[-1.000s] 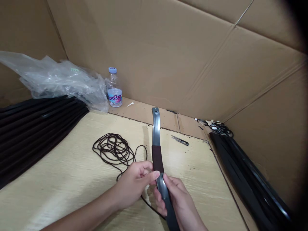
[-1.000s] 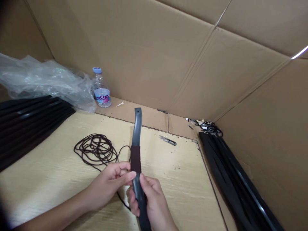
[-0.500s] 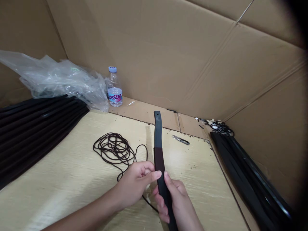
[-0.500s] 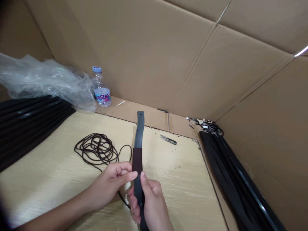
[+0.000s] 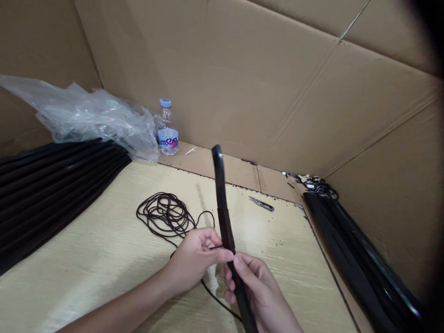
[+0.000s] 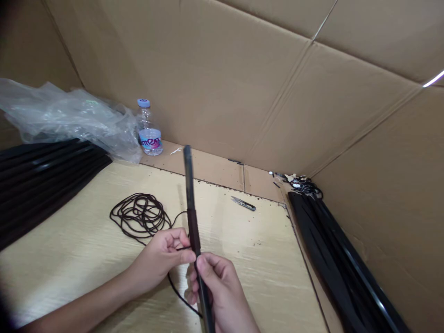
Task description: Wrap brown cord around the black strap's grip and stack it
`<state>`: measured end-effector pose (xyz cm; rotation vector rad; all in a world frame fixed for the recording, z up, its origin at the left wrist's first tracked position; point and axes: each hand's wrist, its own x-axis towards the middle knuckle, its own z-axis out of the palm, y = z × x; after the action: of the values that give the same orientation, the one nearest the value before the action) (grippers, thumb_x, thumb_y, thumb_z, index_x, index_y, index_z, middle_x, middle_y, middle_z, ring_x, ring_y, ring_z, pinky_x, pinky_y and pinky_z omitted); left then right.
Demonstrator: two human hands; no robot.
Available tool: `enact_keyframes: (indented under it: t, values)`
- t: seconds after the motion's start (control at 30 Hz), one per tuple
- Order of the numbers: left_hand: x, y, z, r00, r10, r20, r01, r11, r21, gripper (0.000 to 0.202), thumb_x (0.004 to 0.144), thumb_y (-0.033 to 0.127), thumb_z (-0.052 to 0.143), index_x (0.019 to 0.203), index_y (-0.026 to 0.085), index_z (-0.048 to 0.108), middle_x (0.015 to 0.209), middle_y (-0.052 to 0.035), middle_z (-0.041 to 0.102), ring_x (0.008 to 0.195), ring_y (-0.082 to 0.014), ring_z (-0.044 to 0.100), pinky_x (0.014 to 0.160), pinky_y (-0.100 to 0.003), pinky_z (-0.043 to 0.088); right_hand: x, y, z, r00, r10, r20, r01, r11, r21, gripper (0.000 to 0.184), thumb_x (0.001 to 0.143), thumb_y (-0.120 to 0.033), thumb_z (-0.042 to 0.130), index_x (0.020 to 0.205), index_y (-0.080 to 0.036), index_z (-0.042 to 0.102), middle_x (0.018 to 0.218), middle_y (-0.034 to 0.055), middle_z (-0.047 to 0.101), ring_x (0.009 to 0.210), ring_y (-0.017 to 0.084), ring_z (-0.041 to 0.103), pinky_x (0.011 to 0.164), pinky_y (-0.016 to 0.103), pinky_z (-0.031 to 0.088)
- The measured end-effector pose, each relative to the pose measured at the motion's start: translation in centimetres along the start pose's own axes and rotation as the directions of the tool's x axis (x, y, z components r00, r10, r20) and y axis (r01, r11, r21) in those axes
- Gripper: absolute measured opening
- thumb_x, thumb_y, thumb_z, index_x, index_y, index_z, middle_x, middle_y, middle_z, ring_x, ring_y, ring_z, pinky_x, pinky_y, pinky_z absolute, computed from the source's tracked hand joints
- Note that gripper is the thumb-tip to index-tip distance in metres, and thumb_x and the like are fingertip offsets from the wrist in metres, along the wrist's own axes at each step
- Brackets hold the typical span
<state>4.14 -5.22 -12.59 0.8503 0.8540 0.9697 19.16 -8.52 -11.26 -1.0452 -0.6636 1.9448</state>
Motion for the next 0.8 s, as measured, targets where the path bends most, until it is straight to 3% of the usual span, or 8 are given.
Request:
enact_keyframes:
  t: [0.1, 0.23, 0.33, 0.43, 0.53, 0.7, 0.8]
  values:
    - [-0.1, -0.1, 0.0, 0.999, -0.009, 0.032, 0.01, 1.0, -0.022, 0.04, 0.054, 0.034, 0.086, 0.068, 0.013, 0.054, 0.06, 0.0011, 0.061, 0.054, -0.0105, 0.055, 0.051, -0.02, 0.038, 0.0, 0.2, 0.0, 1.0, -0.024, 0.015, 0.025, 0.997, -0.079, 0.033, 0.068, -0.041, 0.079, 0.08, -0.013, 0.065, 0.055, -0.0045, 0.05, 0.044, 0.006, 0.043, 0.041, 0.018, 0.041]
    - [-0.2, 0.3, 0.2, 0.996, -0.032, 0.088, 0.034, 0.999, -0.018, 0.035, 0.06, 0.037, 0.082, 0.07, 0.011, 0.061, 0.061, 0.0001, 0.06, 0.052, -0.0089, 0.052, 0.049, -0.019, 0.035, 0.4, 0.6, -0.4, 0.996, -0.048, 0.069, 0.057, 0.991, -0.125, 0.035, 0.067, -0.039, 0.08, 0.078, -0.016, 0.056, 0.054, -0.0045, 0.055, 0.04, 0.006, 0.043, 0.038, 0.019, 0.044]
    - [-0.3, 0.5, 0.2, 0.99, -0.047, 0.13, 0.048, 0.999, -0.004, 0.033, 0.065, 0.038, 0.079, 0.069, 0.012, 0.06, 0.057, 0.0008, 0.058, 0.049, -0.0091, 0.051, 0.047, -0.02, 0.034, 0.4, 0.8, -0.5, 0.992, -0.085, 0.089, 0.097, 0.985, -0.14, 0.036, 0.071, -0.037, 0.078, 0.076, -0.018, 0.047, 0.056, -0.0024, 0.061, 0.038, 0.005, 0.045, 0.036, 0.015, 0.038]
    - [-0.4, 0.4, 0.2, 0.992, -0.036, 0.119, 0.03, 0.998, 0.05, 0.033, 0.067, 0.04, 0.077, 0.067, 0.013, 0.057, 0.05, 0.0044, 0.05, 0.042, -0.0058, 0.041, 0.042, -0.018, 0.025, 0.3, 0.8, -0.3, 0.994, -0.093, 0.065, 0.098, 0.992, -0.085, 0.035, 0.081, -0.041, 0.068, 0.073, -0.019, 0.042, 0.056, -0.0019, 0.062, 0.035, 0.003, 0.043, 0.034, 0.012, 0.029]
    - [-0.5, 0.3, 0.2, 0.993, -0.026, 0.118, 0.014, 0.994, 0.104, 0.034, 0.07, 0.042, 0.074, 0.067, 0.013, 0.056, 0.048, 0.0051, 0.047, 0.041, -0.0054, 0.036, 0.041, -0.019, 0.02, 0.3, 0.9, 0.0, 0.998, -0.064, 0.027, 0.064, 0.998, -0.006, 0.036, 0.087, -0.048, 0.057, 0.072, -0.018, 0.045, 0.051, -0.0017, 0.06, 0.032, 0.003, 0.04, 0.032, 0.013, 0.027]
    - [-0.9, 0.0, 0.4, 0.997, 0.008, 0.078, -0.023, 0.982, 0.185, 0.033, 0.075, 0.043, 0.07, 0.068, 0.013, 0.056, 0.047, 0.0052, 0.046, 0.04, -0.0056, 0.035, 0.042, -0.019, 0.02, 0.7, 1.1, -0.1, 0.999, -0.043, -0.03, 0.043, 0.999, -0.007, 0.037, 0.085, -0.049, 0.058, 0.07, -0.015, 0.052, 0.044, -0.0028, 0.055, 0.028, 0.002, 0.034, 0.027, 0.012, 0.024]
    - [-1.1, -0.2, 0.7, 0.997, 0.026, 0.072, -0.038, 0.982, 0.183, 0.033, 0.078, 0.043, 0.066, 0.072, 0.012, 0.059, 0.049, 0.0031, 0.052, 0.042, -0.0067, 0.042, 0.042, -0.018, 0.026, 0.8, 1.4, -0.1, 0.997, -0.044, -0.06, 0.042, 0.998, -0.04, 0.04, 0.085, -0.052, 0.057, 0.069, -0.015, 0.053, 0.041, -0.0036, 0.052, 0.026, 0.003, 0.032, 0.025, 0.012, 0.024]
